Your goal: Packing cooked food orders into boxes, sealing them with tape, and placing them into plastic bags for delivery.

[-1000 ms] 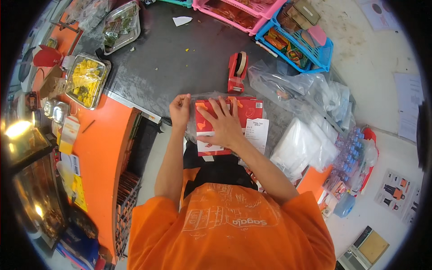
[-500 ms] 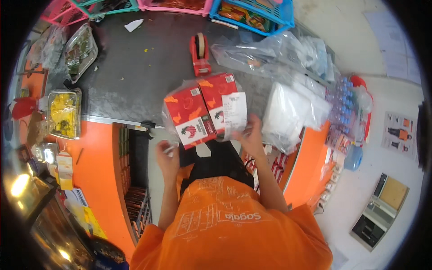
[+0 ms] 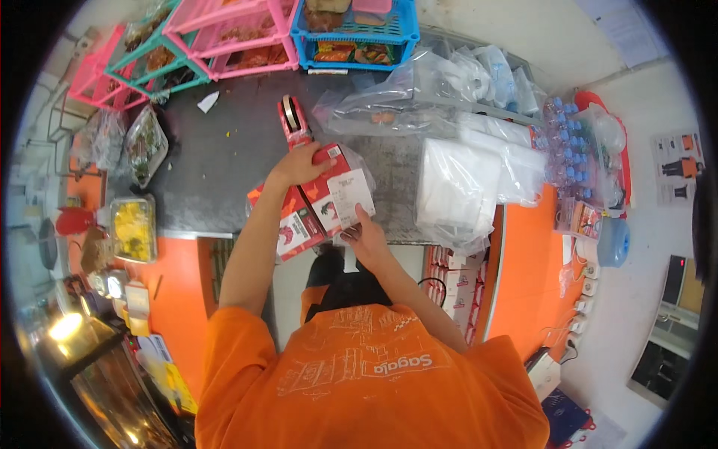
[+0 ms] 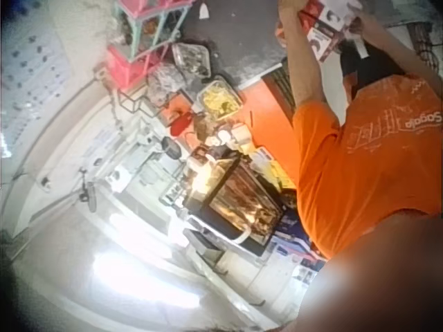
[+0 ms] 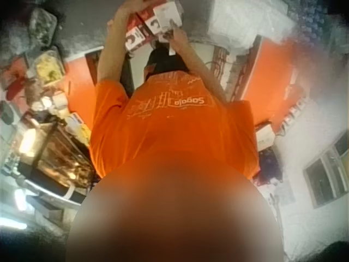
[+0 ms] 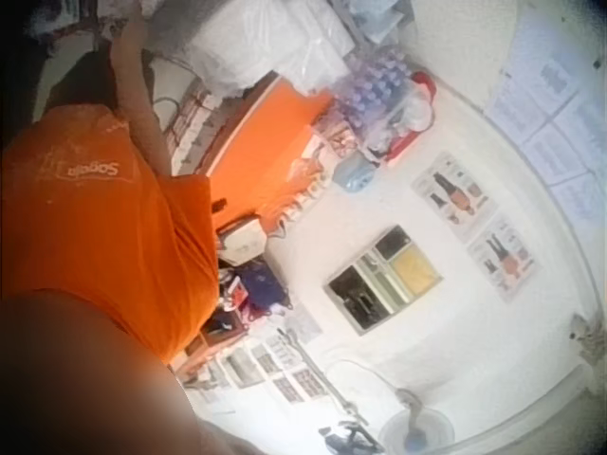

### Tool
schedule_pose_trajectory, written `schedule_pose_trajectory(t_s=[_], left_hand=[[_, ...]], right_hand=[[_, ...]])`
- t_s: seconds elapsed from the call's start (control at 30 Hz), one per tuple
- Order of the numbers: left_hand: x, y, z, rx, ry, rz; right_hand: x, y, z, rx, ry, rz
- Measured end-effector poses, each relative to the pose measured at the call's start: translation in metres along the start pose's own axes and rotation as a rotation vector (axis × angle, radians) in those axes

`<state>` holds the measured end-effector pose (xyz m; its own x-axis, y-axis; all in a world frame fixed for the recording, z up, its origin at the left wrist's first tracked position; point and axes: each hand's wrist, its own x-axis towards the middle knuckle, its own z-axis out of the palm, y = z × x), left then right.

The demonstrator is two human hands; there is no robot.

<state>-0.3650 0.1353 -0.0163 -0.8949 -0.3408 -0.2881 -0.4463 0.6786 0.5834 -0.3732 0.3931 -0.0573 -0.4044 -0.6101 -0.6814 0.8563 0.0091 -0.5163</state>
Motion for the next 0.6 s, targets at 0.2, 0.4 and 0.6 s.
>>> schedule_pose_trajectory(t_s=[0.2, 0.4, 0.6], left_hand=[[-0.027, 0.028, -0.028, -0.446, 0.043, 0.282], [-0.049, 0.088, -0.082, -0.306, -0.201, 0.323], [-0.037, 0.037, -0.08, -0.548, -0.019, 0.147]], right_hand=[[-0.038, -0.034, -0.005, 0.206, -0.268, -0.166], [-0.05, -0.115, 0.04, -0.166, -0.573, 0.003], [-0.036, -0.138, 0.098, -0.508, -0.271, -0.097]])
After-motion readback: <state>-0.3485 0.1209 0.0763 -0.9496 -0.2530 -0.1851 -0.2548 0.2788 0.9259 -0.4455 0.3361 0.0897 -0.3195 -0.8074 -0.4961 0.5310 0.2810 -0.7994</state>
